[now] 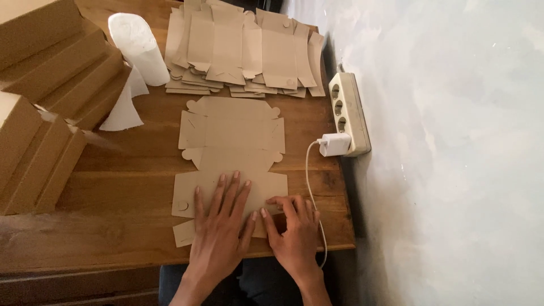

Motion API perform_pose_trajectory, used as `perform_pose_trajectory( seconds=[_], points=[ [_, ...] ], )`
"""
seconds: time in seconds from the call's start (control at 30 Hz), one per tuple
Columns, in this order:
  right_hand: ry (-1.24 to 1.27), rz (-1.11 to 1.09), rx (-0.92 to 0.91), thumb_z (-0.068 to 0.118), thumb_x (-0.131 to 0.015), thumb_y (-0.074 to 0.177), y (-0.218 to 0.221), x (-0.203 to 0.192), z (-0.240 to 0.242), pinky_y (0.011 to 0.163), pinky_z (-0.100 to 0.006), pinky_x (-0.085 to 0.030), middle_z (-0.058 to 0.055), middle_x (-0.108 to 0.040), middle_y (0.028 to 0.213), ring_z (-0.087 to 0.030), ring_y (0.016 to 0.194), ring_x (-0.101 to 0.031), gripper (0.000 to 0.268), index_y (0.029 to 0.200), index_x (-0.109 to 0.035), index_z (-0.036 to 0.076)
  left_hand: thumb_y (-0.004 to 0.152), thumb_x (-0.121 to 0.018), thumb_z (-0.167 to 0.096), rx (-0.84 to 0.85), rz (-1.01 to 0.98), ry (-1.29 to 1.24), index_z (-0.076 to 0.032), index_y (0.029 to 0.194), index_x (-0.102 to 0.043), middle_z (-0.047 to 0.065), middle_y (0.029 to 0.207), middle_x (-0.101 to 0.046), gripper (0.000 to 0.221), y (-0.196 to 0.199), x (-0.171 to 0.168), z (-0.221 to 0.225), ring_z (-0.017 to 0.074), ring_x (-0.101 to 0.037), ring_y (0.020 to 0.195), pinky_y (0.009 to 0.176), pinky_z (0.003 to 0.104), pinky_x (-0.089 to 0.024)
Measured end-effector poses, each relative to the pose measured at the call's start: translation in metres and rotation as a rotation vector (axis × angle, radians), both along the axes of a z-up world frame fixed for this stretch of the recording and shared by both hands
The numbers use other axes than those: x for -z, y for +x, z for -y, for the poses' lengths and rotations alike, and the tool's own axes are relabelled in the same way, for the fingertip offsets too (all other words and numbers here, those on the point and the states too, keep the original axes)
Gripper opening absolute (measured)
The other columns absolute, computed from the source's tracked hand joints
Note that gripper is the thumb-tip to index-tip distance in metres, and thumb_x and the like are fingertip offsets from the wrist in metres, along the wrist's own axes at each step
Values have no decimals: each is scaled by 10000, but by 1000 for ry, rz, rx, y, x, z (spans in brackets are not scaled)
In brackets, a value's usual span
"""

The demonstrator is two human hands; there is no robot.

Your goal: Assembling cardboard boxes by folding and tucking flaps from flat pre-cut sheets.

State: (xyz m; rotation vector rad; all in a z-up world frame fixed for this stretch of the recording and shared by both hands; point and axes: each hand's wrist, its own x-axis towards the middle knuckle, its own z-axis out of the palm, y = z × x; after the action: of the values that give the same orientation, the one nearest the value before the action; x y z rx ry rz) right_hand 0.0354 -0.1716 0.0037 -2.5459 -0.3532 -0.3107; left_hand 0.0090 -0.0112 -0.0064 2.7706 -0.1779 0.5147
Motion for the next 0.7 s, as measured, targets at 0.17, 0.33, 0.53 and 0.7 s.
perform_pose_trajectory(
  seconds=[0.17, 0.33, 0.53, 0.7],
  points=[
    [40, -66, -203, 396, -586, 990, -3, -9, 16, 873, -383, -390, -30, -572, 1065, -234, 1000, -559, 326, 1196, -713, 179, 1053, -452, -435, 56, -60, -58, -135, 1565, -419, 104, 1655, -357, 595, -4, 1, -2, 321, -269, 1549, 1209, 644, -154],
    [115, -192, -302, 315, -672, 954, -3, -12, 24, 1002, -412, -369, -26, -567, 1144, -220, 1173, -566, 300, 1229, -703, 201, 1062, -452, -411, 59, -34, -55, -105, 1545, -443, 132, 1651, -365, 572, -6, -2, -4, 325, -272, 1553, 1224, 630, -157],
    [92, -226, -229, 329, -659, 952, -7, -16, 18, 967, -397, -362, -9, -586, 1123, -200, 1121, -577, 377, 1306, -632, 205, 1055, -454, -417, 55, -37, -65, -100, 1530, -453, 134, 1649, -366, 571, -9, -2, -2, 326, -276, 1550, 1224, 628, -159],
    [24, -107, -67, 361, -596, 989, -6, -1, 3, 905, -398, -371, 1, -561, 1008, -200, 990, -580, 361, 1320, -629, 221, 1043, -469, -422, 47, 4, -46, -109, 1512, -476, 129, 1651, -364, 564, -8, -2, -2, 315, -304, 1538, 1233, 607, -150]
  ],
)
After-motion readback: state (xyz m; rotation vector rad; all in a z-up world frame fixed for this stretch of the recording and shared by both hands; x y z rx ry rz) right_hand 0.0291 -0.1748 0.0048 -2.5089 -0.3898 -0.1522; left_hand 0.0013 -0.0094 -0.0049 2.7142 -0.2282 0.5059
